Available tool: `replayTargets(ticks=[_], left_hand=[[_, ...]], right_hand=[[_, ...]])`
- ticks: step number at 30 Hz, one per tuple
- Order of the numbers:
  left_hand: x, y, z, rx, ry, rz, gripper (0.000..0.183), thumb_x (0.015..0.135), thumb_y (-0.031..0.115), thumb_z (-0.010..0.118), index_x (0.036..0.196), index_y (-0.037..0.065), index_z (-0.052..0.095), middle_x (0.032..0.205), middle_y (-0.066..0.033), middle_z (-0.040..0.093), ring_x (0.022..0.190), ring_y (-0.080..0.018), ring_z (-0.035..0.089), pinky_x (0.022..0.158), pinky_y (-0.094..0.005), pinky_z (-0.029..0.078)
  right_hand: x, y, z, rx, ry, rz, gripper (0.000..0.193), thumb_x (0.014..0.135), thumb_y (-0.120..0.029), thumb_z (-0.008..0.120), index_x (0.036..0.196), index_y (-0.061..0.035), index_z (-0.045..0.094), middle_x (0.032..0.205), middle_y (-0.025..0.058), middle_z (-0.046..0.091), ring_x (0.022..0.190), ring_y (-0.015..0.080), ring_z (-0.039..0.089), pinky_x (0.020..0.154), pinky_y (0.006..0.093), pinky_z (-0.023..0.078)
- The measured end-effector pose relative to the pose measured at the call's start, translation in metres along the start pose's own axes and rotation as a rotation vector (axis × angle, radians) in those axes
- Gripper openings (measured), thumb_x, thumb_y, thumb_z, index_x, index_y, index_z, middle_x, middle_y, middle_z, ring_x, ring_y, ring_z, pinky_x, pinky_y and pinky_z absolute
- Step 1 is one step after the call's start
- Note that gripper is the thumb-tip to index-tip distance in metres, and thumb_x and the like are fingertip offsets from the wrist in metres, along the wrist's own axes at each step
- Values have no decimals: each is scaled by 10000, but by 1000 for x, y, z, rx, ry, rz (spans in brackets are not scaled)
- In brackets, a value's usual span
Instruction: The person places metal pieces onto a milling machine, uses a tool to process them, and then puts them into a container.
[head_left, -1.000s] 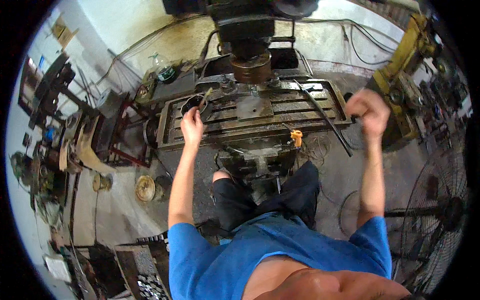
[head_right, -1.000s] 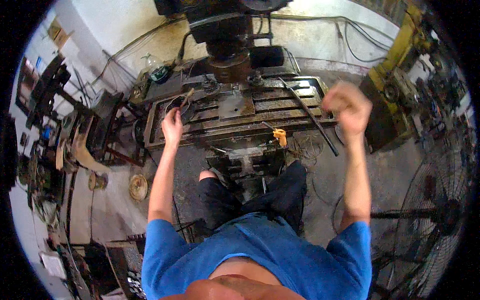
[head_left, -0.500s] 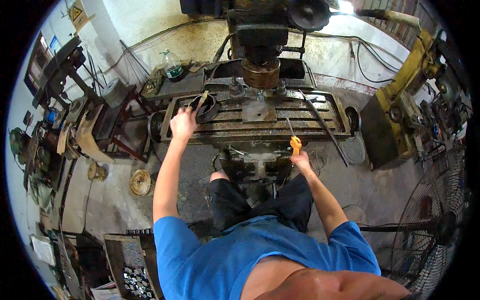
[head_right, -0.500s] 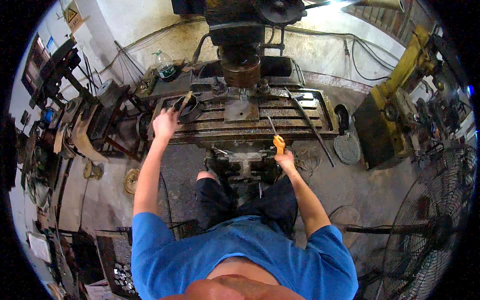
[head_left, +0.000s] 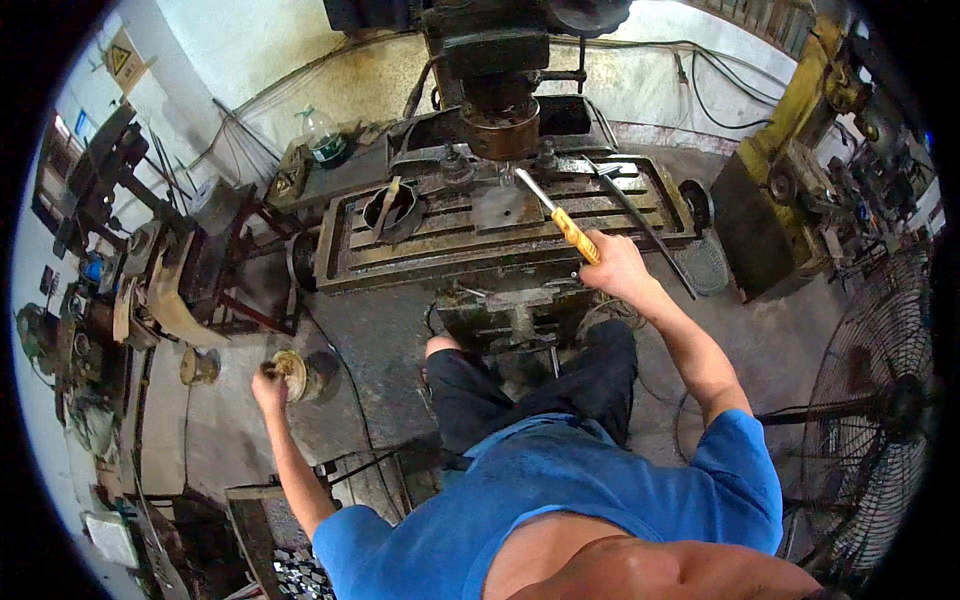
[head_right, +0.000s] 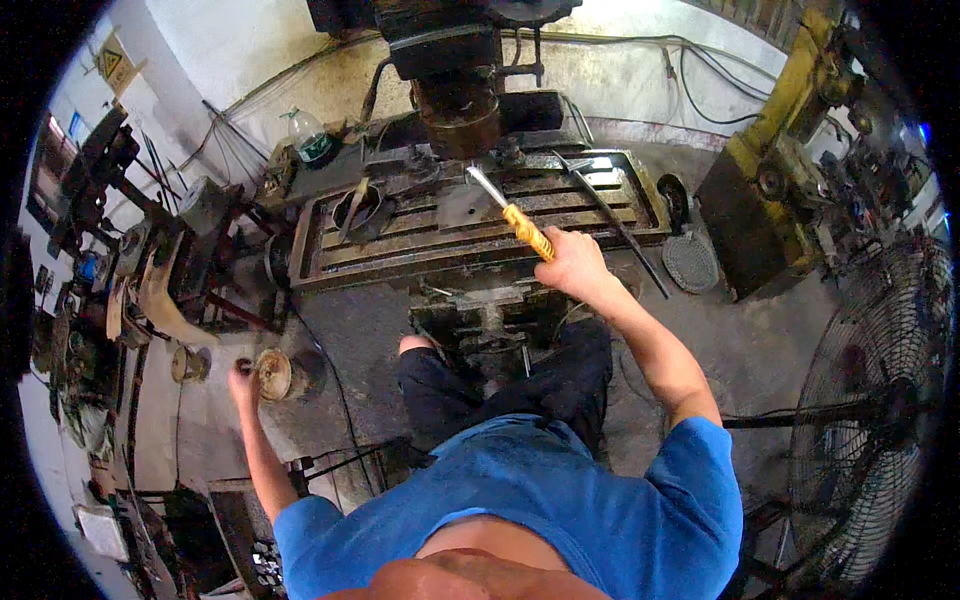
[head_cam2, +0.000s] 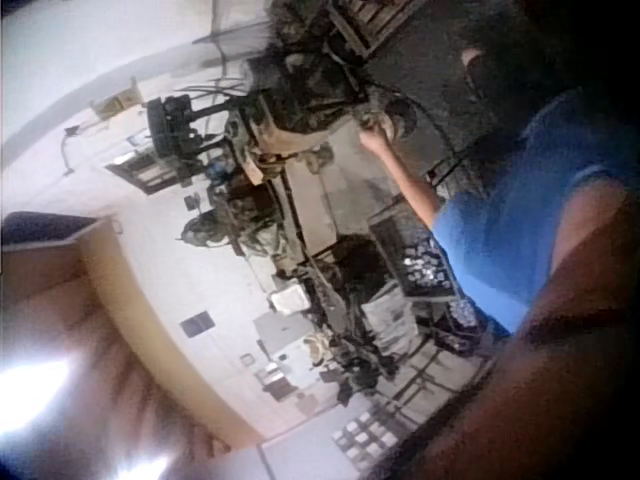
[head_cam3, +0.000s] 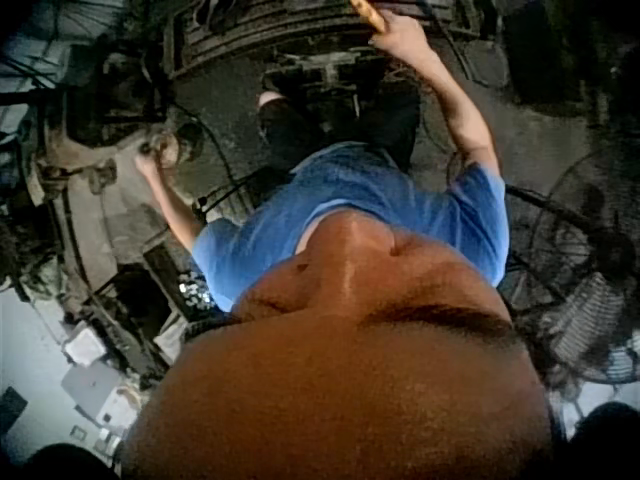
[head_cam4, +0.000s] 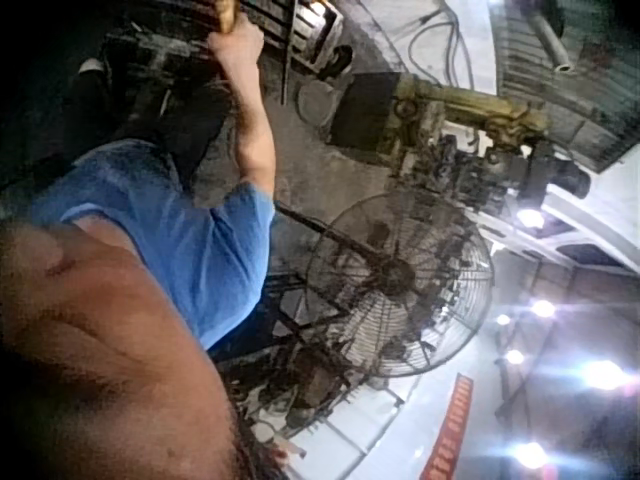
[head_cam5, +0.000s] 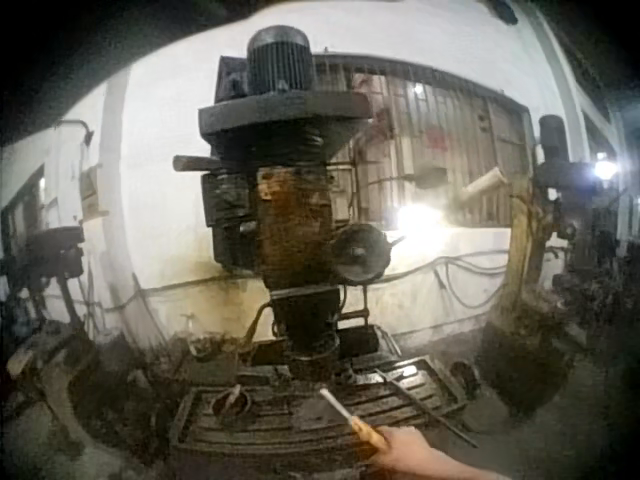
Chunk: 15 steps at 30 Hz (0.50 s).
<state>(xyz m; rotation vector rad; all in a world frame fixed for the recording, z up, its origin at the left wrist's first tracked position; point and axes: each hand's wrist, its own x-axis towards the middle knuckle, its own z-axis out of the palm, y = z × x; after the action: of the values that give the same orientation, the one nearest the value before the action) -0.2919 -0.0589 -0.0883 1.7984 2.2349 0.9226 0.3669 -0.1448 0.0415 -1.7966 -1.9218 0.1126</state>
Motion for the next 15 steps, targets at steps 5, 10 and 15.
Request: replayTargets(ticks=[5, 10, 15], left_hand=[[-54, -55, -76, -96, 61, -297, 253, 684, 10, 504, 924, -29, 572, 711, -162, 611, 491, -214, 589, 480, -324, 490], [-134, -126, -158, 55, 192, -443, 221, 717, 61, 554, 915, -29, 587, 730, -168, 619, 580, -246, 618, 512, -341, 486], [-250, -212, -215, 198, 187, -637, 389, 729, 259, 622, 1011, -6, 591, 941, -192, 623, 891, -329, 597, 741, -379, 460]], right_hand=[[39, 12, 42, -346, -163, 115, 240, 574, -237, 526, 637, -19, 606, 670, 200, 609, 636, 350, 612, 624, 405, 506], [98, -9, 59, -343, -203, 203, 307, 646, -304, 552, 768, -34, 631, 796, 182, 631, 750, 332, 623, 684, 414, 503], [112, 3, 68, -421, -307, 195, 303, 697, -264, 573, 823, 8, 613, 805, 201, 621, 754, 348, 610, 647, 435, 480]])
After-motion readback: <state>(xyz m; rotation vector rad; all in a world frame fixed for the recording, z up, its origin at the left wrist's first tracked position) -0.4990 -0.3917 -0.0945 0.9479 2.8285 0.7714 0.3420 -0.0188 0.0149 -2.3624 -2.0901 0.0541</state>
